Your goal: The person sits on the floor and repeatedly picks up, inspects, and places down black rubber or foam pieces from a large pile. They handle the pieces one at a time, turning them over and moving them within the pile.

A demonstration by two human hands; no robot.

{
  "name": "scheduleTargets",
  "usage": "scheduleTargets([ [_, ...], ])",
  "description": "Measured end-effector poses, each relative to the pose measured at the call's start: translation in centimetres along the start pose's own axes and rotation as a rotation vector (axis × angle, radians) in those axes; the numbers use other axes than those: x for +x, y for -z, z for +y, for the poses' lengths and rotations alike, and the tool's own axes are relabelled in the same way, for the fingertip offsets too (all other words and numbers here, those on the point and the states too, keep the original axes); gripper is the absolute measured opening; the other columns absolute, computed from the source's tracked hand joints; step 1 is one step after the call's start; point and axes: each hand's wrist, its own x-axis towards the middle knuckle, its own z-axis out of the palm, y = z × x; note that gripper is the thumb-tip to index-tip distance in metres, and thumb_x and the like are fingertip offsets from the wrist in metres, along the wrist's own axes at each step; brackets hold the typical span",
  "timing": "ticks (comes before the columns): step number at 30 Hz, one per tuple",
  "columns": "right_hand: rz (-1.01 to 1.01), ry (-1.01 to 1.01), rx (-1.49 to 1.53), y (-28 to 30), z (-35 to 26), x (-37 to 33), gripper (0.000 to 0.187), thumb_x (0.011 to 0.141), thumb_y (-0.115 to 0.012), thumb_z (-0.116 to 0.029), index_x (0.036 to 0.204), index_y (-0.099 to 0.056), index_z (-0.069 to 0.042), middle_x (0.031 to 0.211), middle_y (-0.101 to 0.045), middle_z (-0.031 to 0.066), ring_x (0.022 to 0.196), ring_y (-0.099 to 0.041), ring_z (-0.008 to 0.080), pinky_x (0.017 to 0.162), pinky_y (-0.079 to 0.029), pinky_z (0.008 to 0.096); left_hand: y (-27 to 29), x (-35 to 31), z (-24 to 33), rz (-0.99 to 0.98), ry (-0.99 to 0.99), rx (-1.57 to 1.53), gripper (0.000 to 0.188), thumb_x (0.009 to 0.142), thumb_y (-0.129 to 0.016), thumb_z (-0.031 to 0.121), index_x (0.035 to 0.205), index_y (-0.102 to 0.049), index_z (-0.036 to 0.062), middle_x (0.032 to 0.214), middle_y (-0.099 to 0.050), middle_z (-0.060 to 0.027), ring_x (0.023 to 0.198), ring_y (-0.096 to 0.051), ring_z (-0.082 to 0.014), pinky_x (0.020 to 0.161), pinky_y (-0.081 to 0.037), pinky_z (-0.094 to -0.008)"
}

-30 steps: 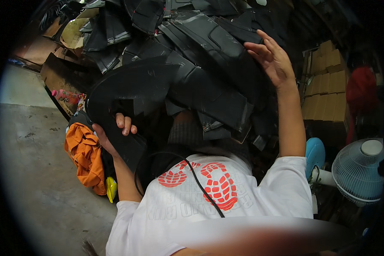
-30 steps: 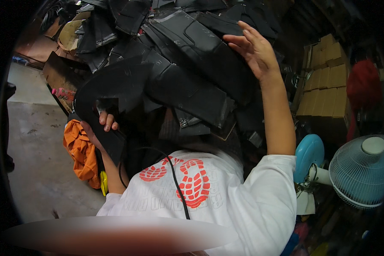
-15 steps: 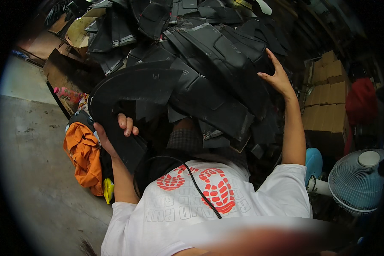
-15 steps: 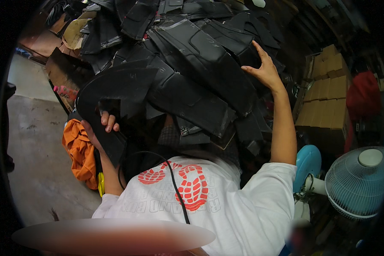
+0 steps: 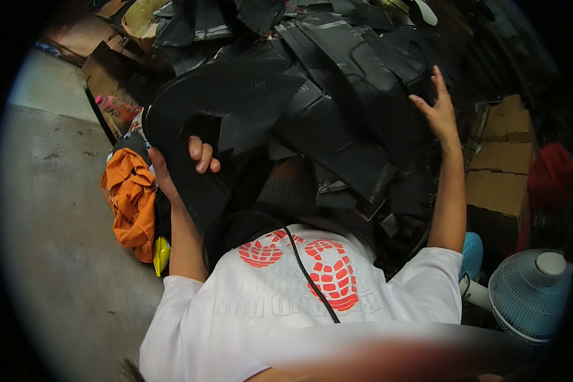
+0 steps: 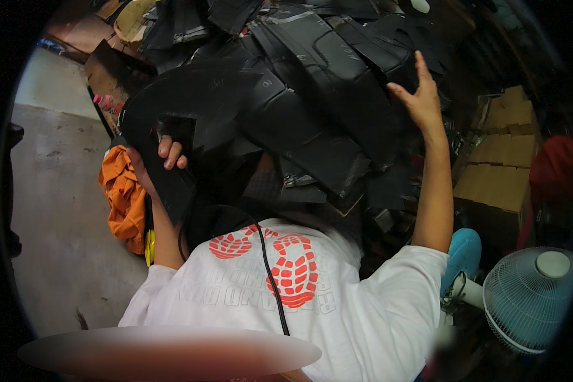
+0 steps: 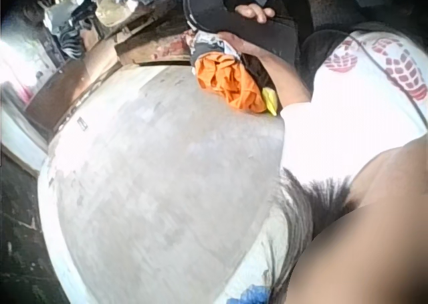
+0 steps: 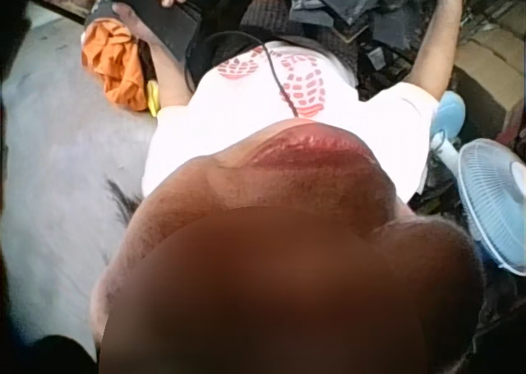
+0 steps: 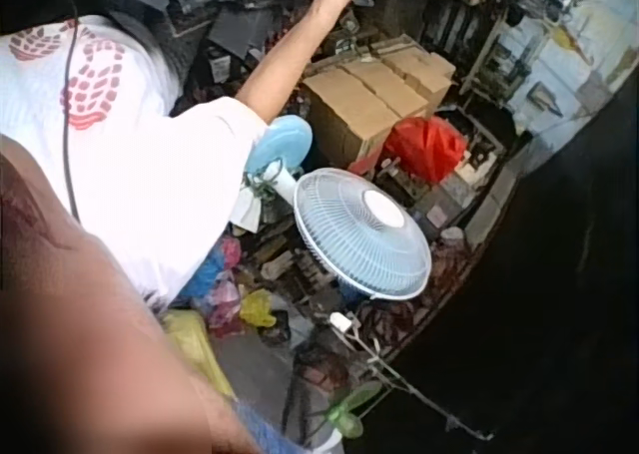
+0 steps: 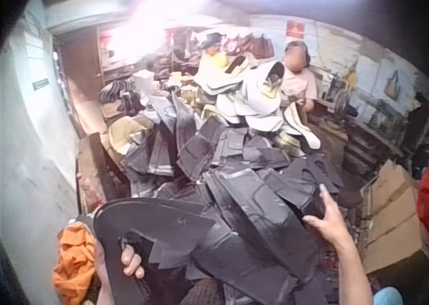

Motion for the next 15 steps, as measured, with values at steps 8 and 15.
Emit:
scheduleTargets([
  [8,-0.075,0.274,0.134,1.4,-10.5,-3.4,0.078,0.078,-0.076,-0.040,0.143,-0.042,-0.014,0.136,-0.050,0.0155,0.127,-0.048,0.0277,0.104,-0.039,0.0398,0.1,-0.1,0.7,-0.026,-0.036,0.003,0.065,0.096,-0.042,0.054,0.140,-0.038,0.0059,0.091,-0.054,-0.0136,0.078,-0.053,-0.0214,0.079,-0.050,-0.0433],
  [15,-0.111,0.281,-0.034,-1.3,-13.6,-4.5,0.090,0.065,-0.083,-0.026,0.143,-0.041,-0.016,0.136,-0.051,0.0122,0.124,-0.050,0.0293,0.105,-0.041,0.0398,0.1,-0.4,0.2,-0.042,-0.032,-0.011,0.063,0.096,-0.041,0.054,0.140,-0.039,0.0081,0.093,-0.055,-0.0144,0.078,-0.053,-0.0214,0.079,-0.051,-0.0440],
])
